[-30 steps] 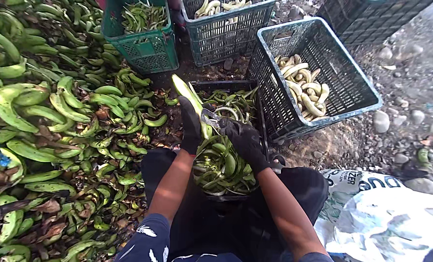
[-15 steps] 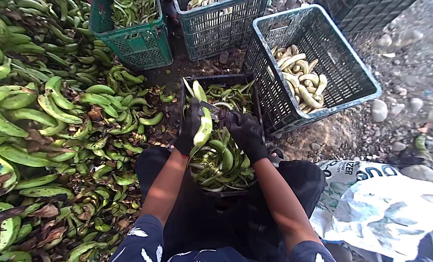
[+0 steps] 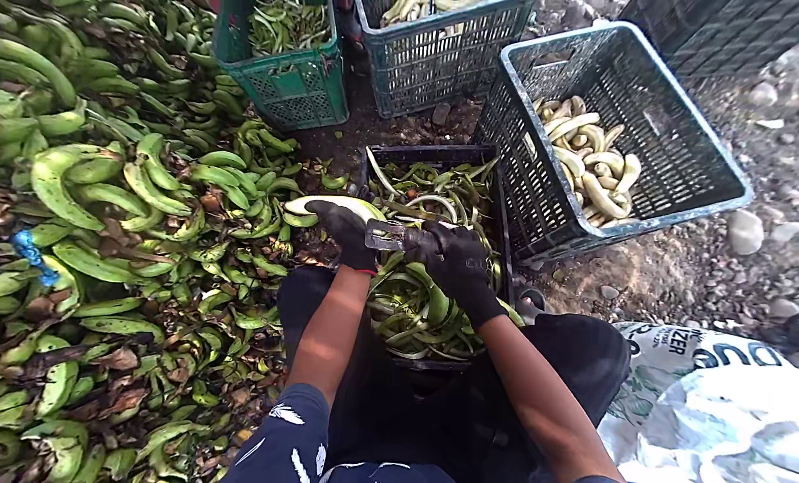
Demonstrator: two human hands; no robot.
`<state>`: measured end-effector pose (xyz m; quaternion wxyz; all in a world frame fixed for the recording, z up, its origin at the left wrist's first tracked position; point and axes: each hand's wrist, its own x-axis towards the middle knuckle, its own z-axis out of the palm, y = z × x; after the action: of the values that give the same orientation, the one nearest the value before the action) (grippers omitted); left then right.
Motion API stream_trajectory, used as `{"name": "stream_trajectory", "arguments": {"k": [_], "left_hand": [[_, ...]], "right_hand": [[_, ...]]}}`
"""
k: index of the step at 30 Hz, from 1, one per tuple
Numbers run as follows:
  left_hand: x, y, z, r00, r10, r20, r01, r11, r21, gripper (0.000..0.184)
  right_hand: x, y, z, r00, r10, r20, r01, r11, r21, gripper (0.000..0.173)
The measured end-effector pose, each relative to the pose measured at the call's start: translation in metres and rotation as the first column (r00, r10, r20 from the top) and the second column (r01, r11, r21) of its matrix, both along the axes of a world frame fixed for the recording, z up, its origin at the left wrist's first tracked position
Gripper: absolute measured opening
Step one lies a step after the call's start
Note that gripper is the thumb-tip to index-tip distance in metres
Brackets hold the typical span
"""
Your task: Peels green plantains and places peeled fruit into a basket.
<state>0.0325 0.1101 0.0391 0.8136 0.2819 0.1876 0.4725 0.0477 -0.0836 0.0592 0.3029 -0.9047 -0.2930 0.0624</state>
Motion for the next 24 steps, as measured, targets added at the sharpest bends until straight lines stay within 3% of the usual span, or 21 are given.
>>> {"name": "stream_trajectory", "arguments": {"k": [2, 5, 6, 8, 11, 13, 14, 15, 17, 19, 21, 22, 24], "left_hand": [[-0.001, -0.006, 0.007, 0.999, -0.026, -0.025, 0.025, 0.999, -0.02, 0.066], [-0.007, -0.02, 0.024, 0.906, -0.385, -0.178, 0.408, 0.905, 0.119, 0.065], [-0.009, -0.024, 0.03, 0.858, -0.43, -0.28, 0.483, 0.86, 0.162, 0.063], [-0.011, -0.025, 0.03, 0.799, -0.422, -0.429, 0.542, 0.815, 0.206, 0.064], [-0.011, -0.026, 0.027, 0.782, -0.358, -0.51, 0.526, 0.818, 0.233, 0.055], [-0.014, -0.024, 0.029, 0.677, -0.363, -0.641, 0.635, 0.729, 0.257, 0.054], [-0.014, -0.028, 0.03, 0.595, -0.417, -0.687, 0.704, 0.684, 0.194, 0.053], [-0.015, -0.032, 0.029, 0.481, -0.513, -0.712, 0.794, 0.599, 0.105, 0.056], [-0.021, -0.042, 0.032, 0.254, -0.539, -0.803, 0.912, 0.411, 0.013, 0.062], [-0.03, -0.044, 0.034, 0.139, -0.535, -0.833, 0.972, 0.234, 0.012, 0.064], [-0.033, -0.045, 0.036, 0.124, -0.689, -0.714, 0.959, 0.268, -0.092, 0.062], [-0.033, -0.043, 0.036, 0.16, -0.771, -0.616, 0.94, 0.31, -0.144, 0.063], [-0.027, -0.037, 0.031, 0.378, -0.773, -0.51, 0.85, 0.508, -0.14, 0.064]], "right_hand": [[0.0, -0.005, 0.003, 1.0, -0.004, 0.018, 0.004, 1.0, 0.011, 0.054], [0.015, -0.007, 0.003, 0.997, -0.068, -0.044, 0.071, 0.995, 0.073, 0.053], [0.02, -0.009, 0.003, 0.994, -0.083, -0.068, 0.088, 0.993, 0.074, 0.055], [0.024, -0.013, 0.007, 0.993, -0.103, -0.06, 0.106, 0.994, 0.035, 0.058], [0.025, -0.015, 0.005, 0.993, -0.111, -0.033, 0.111, 0.994, 0.004, 0.059], [0.032, -0.011, 0.001, 0.981, -0.144, -0.133, 0.149, 0.988, 0.029, 0.052], [0.039, -0.011, -0.006, 0.971, -0.157, -0.178, 0.172, 0.983, 0.071, 0.05], [0.047, -0.012, -0.016, 0.962, -0.162, -0.221, 0.192, 0.974, 0.121, 0.052], [0.063, -0.02, -0.027, 0.914, -0.194, -0.356, 0.237, 0.968, 0.081, 0.062], [0.073, -0.025, -0.032, 0.876, -0.266, -0.403, 0.28, 0.96, -0.025, 0.072], [0.08, -0.028, -0.033, 0.828, -0.337, -0.447, 0.323, 0.94, -0.11, 0.078], [0.081, -0.027, -0.031, 0.818, -0.342, -0.463, 0.331, 0.937, -0.108, 0.078], [0.073, -0.023, -0.025, 0.852, -0.292, -0.435, 0.301, 0.952, -0.05, 0.074]]}}
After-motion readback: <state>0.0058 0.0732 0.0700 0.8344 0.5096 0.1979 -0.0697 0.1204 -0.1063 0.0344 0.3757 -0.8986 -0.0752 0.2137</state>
